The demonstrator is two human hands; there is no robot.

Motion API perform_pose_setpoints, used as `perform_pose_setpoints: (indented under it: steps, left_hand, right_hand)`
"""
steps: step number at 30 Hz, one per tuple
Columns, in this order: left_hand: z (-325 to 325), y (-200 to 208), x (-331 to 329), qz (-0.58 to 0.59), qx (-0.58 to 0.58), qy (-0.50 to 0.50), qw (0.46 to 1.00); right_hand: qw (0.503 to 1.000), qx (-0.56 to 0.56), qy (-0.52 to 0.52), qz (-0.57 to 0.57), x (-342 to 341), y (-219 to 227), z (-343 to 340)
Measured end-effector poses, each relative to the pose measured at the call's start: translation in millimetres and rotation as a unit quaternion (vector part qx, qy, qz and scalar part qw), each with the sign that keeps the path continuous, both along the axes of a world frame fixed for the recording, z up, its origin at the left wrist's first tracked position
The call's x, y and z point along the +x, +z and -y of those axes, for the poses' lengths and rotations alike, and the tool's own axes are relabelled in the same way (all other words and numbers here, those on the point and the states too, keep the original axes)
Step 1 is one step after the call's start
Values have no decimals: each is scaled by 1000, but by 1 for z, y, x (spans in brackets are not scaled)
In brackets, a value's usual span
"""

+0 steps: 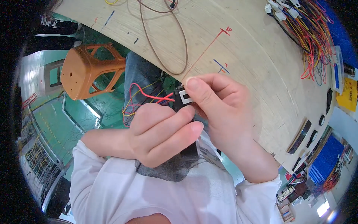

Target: The recorder is bundling and taping multicolored electrical wires together with plastic connectors in a factory setting.

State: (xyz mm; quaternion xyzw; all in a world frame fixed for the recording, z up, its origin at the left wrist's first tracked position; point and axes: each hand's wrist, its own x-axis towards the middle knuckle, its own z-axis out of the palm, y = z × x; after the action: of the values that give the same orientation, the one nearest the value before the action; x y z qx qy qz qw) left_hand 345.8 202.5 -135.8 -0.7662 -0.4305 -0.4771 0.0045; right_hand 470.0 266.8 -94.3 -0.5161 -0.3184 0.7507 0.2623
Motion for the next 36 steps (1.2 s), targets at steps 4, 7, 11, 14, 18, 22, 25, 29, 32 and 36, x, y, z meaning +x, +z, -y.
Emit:
perform_pose_setpoints:
  steps: [4,7,11,14,18,22,25,29,32,36]
  left_hand:
    - [3,-6,-7,-25,2,-39,999]
    - [1,-3,-5,-5,1,-40,999]
    - [-1,-2,4,29,-14,-12,999]
    - [-6,-12,7,0,-2,-3,1000]
    - [-6,-8,-6,46,-76,-92,992]
    - [-15,-15,-8,132,-45,-39,990]
    - [-21,-14,-5,191,-103,56,975]
    - [-18,-4,-9,165,-213,51,962]
    - [-20,6,-16,256,-372,17,892]
    - [-25,4,-17,488,-534,-159,671]
  right_hand:
    - [1000,-5,0,15,5,-3,1]
    - [999,-7,-25,-33,4,-3,4]
    - [999,6,-21,-34,2,-5,3]
    - [999,12,-22,-29,8,-10,2]
    - [993,117,-1,-9,8,-10,3]
    - [985,167,38,29,8,-4,6]
    - [974,213,70,32,11,-4,5]
    - [944,314,92,49,21,-3,6]
    - [911,399,90,46,17,-2,5]
    - [902,419,92,47,19,-4,8]
